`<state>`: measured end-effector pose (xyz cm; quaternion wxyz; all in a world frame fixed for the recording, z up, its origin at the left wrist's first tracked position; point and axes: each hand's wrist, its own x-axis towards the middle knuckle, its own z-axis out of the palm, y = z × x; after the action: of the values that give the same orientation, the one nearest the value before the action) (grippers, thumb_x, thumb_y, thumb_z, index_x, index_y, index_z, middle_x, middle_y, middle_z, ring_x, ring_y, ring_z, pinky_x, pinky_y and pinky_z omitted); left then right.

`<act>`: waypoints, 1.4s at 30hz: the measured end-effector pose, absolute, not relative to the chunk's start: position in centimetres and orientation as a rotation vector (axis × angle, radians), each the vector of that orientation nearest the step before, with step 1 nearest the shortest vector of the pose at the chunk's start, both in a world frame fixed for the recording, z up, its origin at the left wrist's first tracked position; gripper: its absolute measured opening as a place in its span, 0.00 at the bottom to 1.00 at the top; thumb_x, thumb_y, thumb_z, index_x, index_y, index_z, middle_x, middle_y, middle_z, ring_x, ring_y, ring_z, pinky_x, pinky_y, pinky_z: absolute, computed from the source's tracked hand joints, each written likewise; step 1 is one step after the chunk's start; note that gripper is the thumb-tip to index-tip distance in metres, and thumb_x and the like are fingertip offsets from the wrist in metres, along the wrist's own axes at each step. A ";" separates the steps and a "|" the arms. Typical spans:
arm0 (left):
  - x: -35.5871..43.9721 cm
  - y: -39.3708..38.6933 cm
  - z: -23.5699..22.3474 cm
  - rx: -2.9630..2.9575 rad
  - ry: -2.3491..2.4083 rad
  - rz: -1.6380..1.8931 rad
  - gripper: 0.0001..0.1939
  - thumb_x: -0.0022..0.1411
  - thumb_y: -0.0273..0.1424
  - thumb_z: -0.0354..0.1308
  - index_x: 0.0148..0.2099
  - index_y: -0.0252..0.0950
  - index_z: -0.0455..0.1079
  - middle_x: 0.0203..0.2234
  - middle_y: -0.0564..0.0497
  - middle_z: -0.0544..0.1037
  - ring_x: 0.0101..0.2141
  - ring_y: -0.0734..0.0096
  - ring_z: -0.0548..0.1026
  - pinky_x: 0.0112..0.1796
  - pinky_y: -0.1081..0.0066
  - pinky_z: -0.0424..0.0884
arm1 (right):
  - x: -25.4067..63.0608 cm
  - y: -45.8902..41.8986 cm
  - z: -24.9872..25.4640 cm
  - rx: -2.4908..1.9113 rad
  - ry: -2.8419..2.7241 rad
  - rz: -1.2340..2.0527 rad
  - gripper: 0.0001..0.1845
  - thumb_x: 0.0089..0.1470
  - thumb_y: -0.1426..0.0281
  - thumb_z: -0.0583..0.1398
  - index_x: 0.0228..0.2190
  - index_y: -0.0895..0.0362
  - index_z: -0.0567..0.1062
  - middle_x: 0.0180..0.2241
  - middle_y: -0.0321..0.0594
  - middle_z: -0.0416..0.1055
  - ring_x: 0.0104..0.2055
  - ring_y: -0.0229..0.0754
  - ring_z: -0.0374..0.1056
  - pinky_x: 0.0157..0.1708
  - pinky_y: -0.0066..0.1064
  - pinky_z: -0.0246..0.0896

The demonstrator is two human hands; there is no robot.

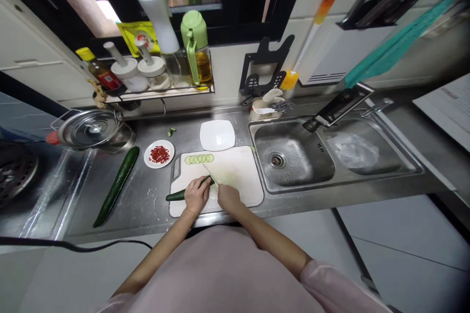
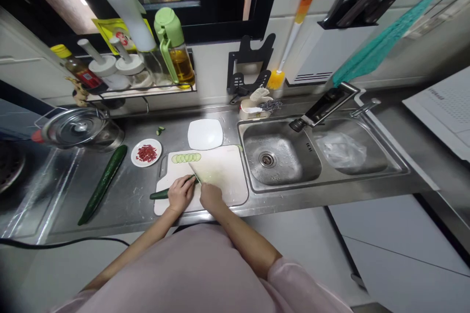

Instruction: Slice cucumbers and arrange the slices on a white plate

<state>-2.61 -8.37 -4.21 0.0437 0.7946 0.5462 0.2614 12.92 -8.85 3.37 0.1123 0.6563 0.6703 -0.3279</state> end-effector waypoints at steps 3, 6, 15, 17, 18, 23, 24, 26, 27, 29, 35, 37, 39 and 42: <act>-2.6 -8.4 -4.1 2.402 1.682 0.745 0.15 0.64 0.30 0.52 0.49 0.43 0.75 0.46 0.48 0.77 0.44 0.64 0.72 0.45 0.65 0.69 | 12.8 -9.0 2.8 1.949 2.014 -0.924 0.16 0.56 0.78 0.51 0.44 0.62 0.73 0.39 0.53 0.76 0.44 0.47 0.73 0.40 0.33 0.65; -2.6 -8.4 -4.2 2.370 1.691 0.685 0.15 0.64 0.30 0.51 0.50 0.44 0.75 0.47 0.48 0.77 0.45 0.64 0.72 0.46 0.65 0.68 | 12.6 -9.3 2.2 1.988 2.027 -0.883 0.17 0.56 0.79 0.50 0.44 0.61 0.73 0.37 0.52 0.76 0.43 0.48 0.74 0.39 0.33 0.65; -2.4 -8.7 -4.0 2.288 1.735 0.611 0.16 0.66 0.32 0.48 0.50 0.44 0.74 0.49 0.48 0.76 0.48 0.64 0.70 0.48 0.65 0.66 | 12.4 -9.7 2.0 2.026 2.016 -0.864 0.17 0.56 0.78 0.49 0.44 0.61 0.72 0.38 0.52 0.76 0.43 0.48 0.74 0.39 0.33 0.64; -2.2 -8.8 -3.8 2.284 1.743 0.620 0.16 0.66 0.33 0.48 0.50 0.44 0.75 0.48 0.49 0.76 0.47 0.64 0.71 0.48 0.65 0.66 | 12.5 -9.6 2.3 2.026 1.982 -0.876 0.16 0.57 0.77 0.49 0.44 0.61 0.72 0.39 0.52 0.76 0.44 0.48 0.73 0.39 0.33 0.63; -2.2 -8.9 -3.7 2.284 1.747 0.630 0.16 0.67 0.33 0.47 0.50 0.44 0.75 0.48 0.49 0.76 0.47 0.64 0.71 0.48 0.65 0.66 | 12.7 -9.6 2.5 2.025 1.970 -0.882 0.16 0.58 0.77 0.49 0.44 0.61 0.72 0.40 0.52 0.76 0.44 0.48 0.73 0.39 0.33 0.63; -1.8 -9.1 -3.4 2.279 1.770 0.681 0.16 0.67 0.34 0.47 0.49 0.44 0.74 0.47 0.49 0.76 0.47 0.65 0.71 0.48 0.66 0.65 | 14.2 -9.5 3.3 2.051 2.028 -0.912 0.16 0.60 0.70 0.49 0.44 0.59 0.73 0.41 0.50 0.76 0.45 0.46 0.72 0.39 0.32 0.61; -1.7 -9.0 -3.3 2.270 1.771 0.686 0.16 0.67 0.34 0.47 0.49 0.43 0.74 0.47 0.48 0.76 0.47 0.65 0.71 0.48 0.66 0.65 | 14.6 -9.6 3.4 2.060 2.042 -0.903 0.16 0.60 0.69 0.50 0.44 0.59 0.73 0.41 0.49 0.76 0.45 0.46 0.72 0.39 0.32 0.61; -1.6 -9.0 -3.0 2.247 1.767 0.690 0.16 0.67 0.33 0.46 0.50 0.43 0.73 0.46 0.48 0.77 0.47 0.65 0.72 0.51 0.64 0.64 | 15.4 -9.7 3.8 2.082 2.069 -0.849 0.16 0.60 0.67 0.50 0.45 0.58 0.73 0.41 0.48 0.76 0.45 0.46 0.72 0.40 0.32 0.60; -1.5 -8.9 -2.9 2.234 1.767 0.692 0.16 0.67 0.33 0.46 0.50 0.42 0.72 0.46 0.48 0.77 0.47 0.64 0.72 0.53 0.61 0.62 | 15.8 -9.8 4.1 2.094 2.080 -0.810 0.17 0.60 0.67 0.51 0.47 0.57 0.72 0.41 0.48 0.76 0.44 0.46 0.72 0.40 0.32 0.60; -1.4 -9.0 -2.6 2.198 1.785 0.710 0.16 0.67 0.33 0.46 0.52 0.42 0.70 0.46 0.48 0.77 0.47 0.64 0.72 0.58 0.56 0.56 | 16.5 -9.9 4.6 2.118 2.093 -0.716 0.18 0.59 0.69 0.51 0.50 0.54 0.70 0.41 0.46 0.76 0.44 0.45 0.72 0.40 0.32 0.59; -1.2 -9.2 -2.6 2.068 1.912 0.824 0.17 0.65 0.35 0.49 0.54 0.42 0.69 0.50 0.46 0.75 0.52 0.60 0.69 0.60 0.48 0.46 | 18.3 -9.7 6.2 2.159 2.032 -0.408 0.28 0.58 0.73 0.51 0.60 0.54 0.60 0.46 0.49 0.71 0.42 0.44 0.71 0.39 0.31 0.59; -1.3 -9.1 -2.6 2.038 1.939 0.844 0.17 0.65 0.35 0.49 0.54 0.42 0.69 0.51 0.45 0.74 0.52 0.59 0.69 0.60 0.47 0.45 | 18.9 -9.7 6.4 2.149 2.043 -0.345 0.28 0.59 0.72 0.52 0.61 0.53 0.58 0.46 0.49 0.70 0.43 0.44 0.70 0.40 0.31 0.59; -1.2 -8.8 -2.5 2.010 1.952 0.859 0.18 0.65 0.35 0.48 0.55 0.42 0.68 0.51 0.45 0.74 0.52 0.59 0.69 0.60 0.47 0.46 | 19.3 -9.8 6.6 2.135 2.072 -0.287 0.29 0.59 0.71 0.53 0.61 0.52 0.58 0.45 0.48 0.70 0.43 0.44 0.69 0.41 0.31 0.58; -0.7 -8.2 -1.7 1.964 1.967 0.885 0.19 0.65 0.36 0.47 0.56 0.41 0.68 0.51 0.44 0.73 0.53 0.59 0.68 0.60 0.48 0.48 | 19.6 -10.0 6.8 2.110 2.127 -0.218 0.29 0.59 0.70 0.54 0.61 0.52 0.58 0.44 0.47 0.70 0.44 0.44 0.68 0.42 0.31 0.57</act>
<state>-0.65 -8.22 -1.70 0.1117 0.6691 0.6700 0.3015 19.62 -9.98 6.80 0.0689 0.7007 0.7064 -0.0723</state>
